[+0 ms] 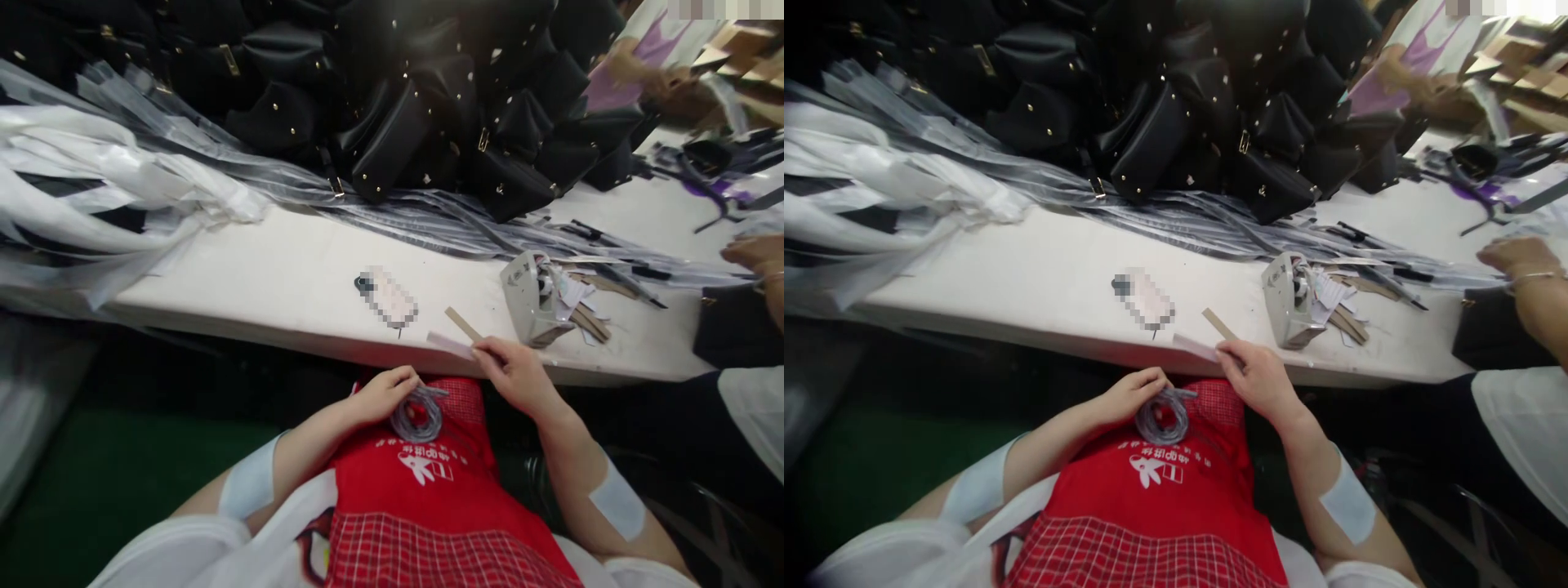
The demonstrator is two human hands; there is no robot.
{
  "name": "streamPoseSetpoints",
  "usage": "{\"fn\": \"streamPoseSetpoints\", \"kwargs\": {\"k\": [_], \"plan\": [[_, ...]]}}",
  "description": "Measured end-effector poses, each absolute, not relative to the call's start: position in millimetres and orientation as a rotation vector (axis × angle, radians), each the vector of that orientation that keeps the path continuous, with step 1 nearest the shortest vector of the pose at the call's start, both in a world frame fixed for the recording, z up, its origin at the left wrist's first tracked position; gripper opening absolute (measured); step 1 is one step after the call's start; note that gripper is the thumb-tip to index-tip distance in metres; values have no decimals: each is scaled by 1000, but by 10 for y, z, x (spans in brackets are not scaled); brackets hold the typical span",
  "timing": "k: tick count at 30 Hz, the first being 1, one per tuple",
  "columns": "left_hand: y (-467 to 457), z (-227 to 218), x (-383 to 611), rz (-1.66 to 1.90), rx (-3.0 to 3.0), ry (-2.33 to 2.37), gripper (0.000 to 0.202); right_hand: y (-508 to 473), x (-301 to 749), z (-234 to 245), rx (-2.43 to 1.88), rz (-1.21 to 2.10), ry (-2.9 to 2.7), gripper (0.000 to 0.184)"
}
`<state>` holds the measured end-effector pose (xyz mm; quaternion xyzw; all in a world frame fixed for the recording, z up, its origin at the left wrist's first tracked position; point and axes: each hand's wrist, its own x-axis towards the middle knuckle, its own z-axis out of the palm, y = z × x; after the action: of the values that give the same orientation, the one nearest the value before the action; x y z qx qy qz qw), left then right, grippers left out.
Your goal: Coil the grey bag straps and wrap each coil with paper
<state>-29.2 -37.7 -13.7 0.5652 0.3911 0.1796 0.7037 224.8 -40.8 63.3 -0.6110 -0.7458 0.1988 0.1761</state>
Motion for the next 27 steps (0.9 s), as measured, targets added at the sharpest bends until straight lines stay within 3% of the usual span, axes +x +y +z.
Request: {"fn": "streamPoseSetpoints", "kwargs": {"k": [3,12,16,22,27], "plan": [[-345,-191,-275,424,1270,868,39,-672,2037,869,-1596,836,-2410,25],[-314,-98,-214,405,1516,830,31,-835,1482,593,-1702,482,-2773,26],[-344,-124,-229,420,1522,864,28,-746,1541,478,-1777,595,-2603,20],[-406,-5,-213,437,1548,846,26,-658,1889,499,-1588,1163,-2063,27],[-514,112,-104,480,1604,911,28,-643,1890,245,-1543,1291,-1648,29]]}}
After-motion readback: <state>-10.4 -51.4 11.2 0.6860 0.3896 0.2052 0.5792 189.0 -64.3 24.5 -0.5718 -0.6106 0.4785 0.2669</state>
